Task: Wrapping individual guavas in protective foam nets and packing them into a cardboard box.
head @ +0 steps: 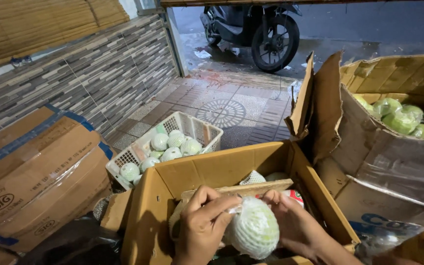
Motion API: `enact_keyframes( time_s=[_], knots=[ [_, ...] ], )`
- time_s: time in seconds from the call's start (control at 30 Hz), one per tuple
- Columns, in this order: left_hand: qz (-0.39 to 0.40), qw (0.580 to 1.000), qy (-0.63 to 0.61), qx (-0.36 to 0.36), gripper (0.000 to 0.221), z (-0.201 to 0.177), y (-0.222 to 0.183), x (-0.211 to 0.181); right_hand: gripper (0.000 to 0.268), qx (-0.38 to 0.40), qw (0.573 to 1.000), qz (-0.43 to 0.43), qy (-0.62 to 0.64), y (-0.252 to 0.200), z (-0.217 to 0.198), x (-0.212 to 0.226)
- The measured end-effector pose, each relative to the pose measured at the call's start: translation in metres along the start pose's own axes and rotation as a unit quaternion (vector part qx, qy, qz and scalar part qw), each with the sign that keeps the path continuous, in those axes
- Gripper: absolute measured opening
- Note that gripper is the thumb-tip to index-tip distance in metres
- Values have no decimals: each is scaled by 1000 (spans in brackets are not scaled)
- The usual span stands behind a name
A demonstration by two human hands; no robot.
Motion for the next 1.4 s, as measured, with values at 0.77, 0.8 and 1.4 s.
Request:
enact_keyframes(
  time_s=[0.77, 0.8, 1.4],
  knots=[
    [-72, 987, 138, -31, 18, 9, -3, 7, 81, -138, 906, -232, -325, -6, -3, 20],
    [-73, 987, 139, -31, 18, 8, -3, 6, 81, -137, 907, -232, -325, -6, -2, 21],
    [-114, 990, 52, -68, 26, 31, -5, -7, 83, -252, 820, -284, -428, -10, 8, 38]
  ],
)
Point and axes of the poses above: each hand's wrist, its own y-axis towards the middle knuckle, its own z-axis out of the palm, x = y × z, the point moved 4 cm from there along y, towards the middle knuckle, and after that the axes turned 1 degree about -z, right-handed, at the moved point
